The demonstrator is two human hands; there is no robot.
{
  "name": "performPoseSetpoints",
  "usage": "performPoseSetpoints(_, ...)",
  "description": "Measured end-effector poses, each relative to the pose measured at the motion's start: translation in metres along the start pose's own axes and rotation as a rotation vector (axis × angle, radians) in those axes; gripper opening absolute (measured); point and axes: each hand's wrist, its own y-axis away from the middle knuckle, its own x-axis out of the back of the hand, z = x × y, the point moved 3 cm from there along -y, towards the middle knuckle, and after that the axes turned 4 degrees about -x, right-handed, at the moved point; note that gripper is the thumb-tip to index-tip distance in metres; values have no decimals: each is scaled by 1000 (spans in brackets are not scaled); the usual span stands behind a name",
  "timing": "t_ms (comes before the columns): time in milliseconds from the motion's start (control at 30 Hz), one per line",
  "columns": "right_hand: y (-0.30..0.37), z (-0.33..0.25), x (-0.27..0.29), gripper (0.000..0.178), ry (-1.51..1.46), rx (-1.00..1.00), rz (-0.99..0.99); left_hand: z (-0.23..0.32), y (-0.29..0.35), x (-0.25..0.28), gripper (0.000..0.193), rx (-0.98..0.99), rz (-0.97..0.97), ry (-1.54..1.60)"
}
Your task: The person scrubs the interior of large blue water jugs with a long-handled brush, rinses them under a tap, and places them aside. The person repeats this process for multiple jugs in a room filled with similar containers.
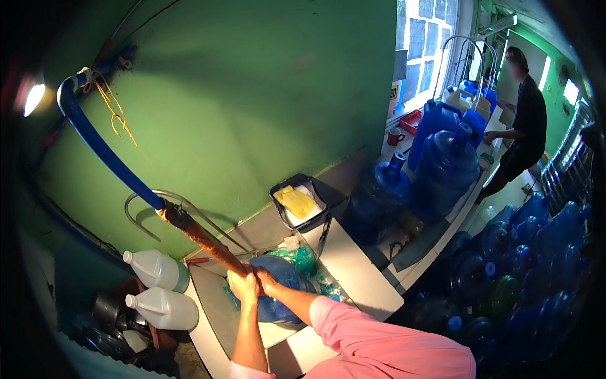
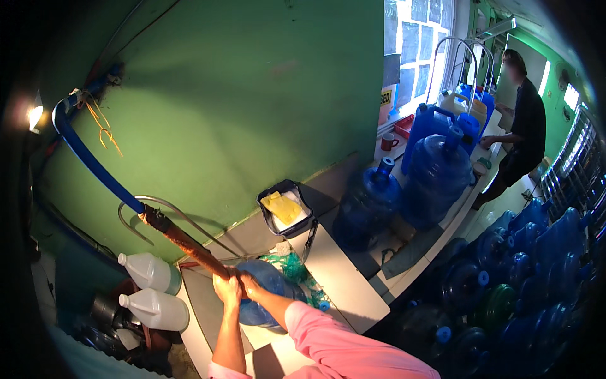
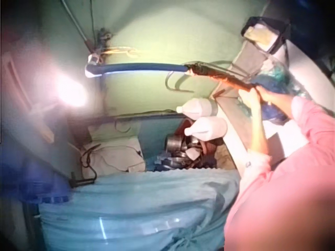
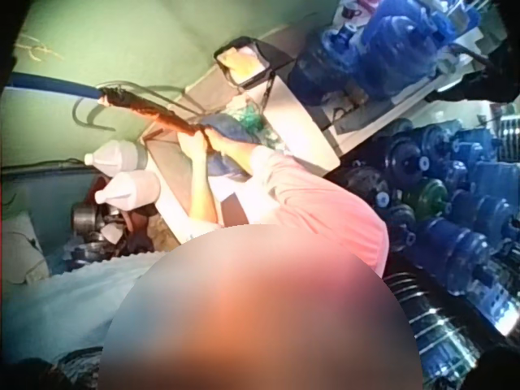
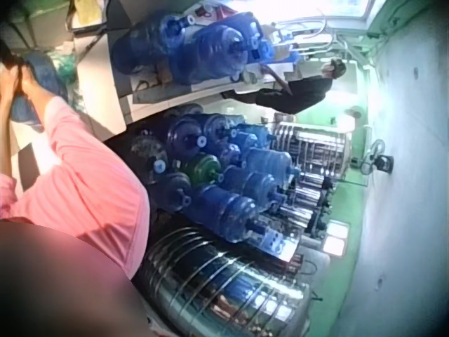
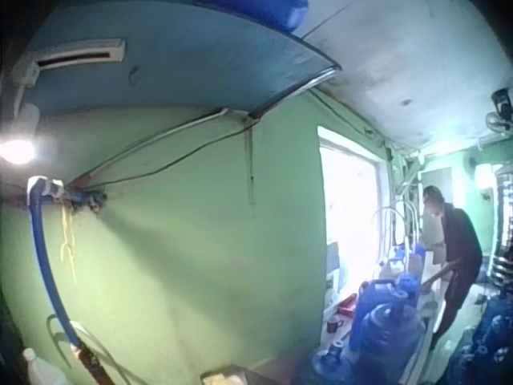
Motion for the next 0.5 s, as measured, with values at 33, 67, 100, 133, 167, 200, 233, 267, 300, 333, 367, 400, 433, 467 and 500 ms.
performPoseSetpoints(33,-5,3,0,47,137,-179,-115,-2,-4,0,27,21,-10,-37)
performPoseSetpoints(67,-9,2,1,48,124,-224,-164,-2,-9,-1,27,-43,-7,3)
performPoseSetpoints(100,-12,3,4,49,162,-286,-177,-3,-14,-3,24,-88,-6,-37)
performPoseSetpoints(133,-14,5,7,49,79,-366,-179,-5,-17,-6,23,-31,-50,-30)
performPoseSetpoints(167,-16,5,9,48,108,-354,-167,-6,-19,-8,22,-34,-26,20)
performPoseSetpoints(200,-16,7,11,48,130,-334,-176,-6,-20,-11,21,-12,-24,27)
performPoseSetpoints(233,-14,10,11,48,131,-291,-188,-7,-20,-15,21,59,-46,24)
performPoseSetpoints(267,-12,15,12,48,160,-301,-166,-5,-19,-18,23,65,-69,35)
performPoseSetpoints(300,-9,18,13,50,103,-245,-122,0,-17,-18,22,-43,-12,14)
performPoseSetpoints(333,-6,23,14,53,-8,-235,-54,2,-16,-21,26,18,-65,29)
performPoseSetpoints(367,-3,29,14,55,-25,-248,-5,3,-13,-23,31,83,-114,45)
performPoseSetpoints(400,1,32,11,56,-70,-243,1,6,-12,-21,31,73,-110,40)
performPoseSetpoints(433,4,35,9,57,-69,-236,16,8,-10,-19,30,64,-110,31)
performPoseSetpoints(467,6,38,7,59,-9,-294,24,11,-10,-16,29,19,-101,38)
performPoseSetpoints(500,7,36,5,59,-30,-275,22,11,-10,-14,29,68,-116,27)
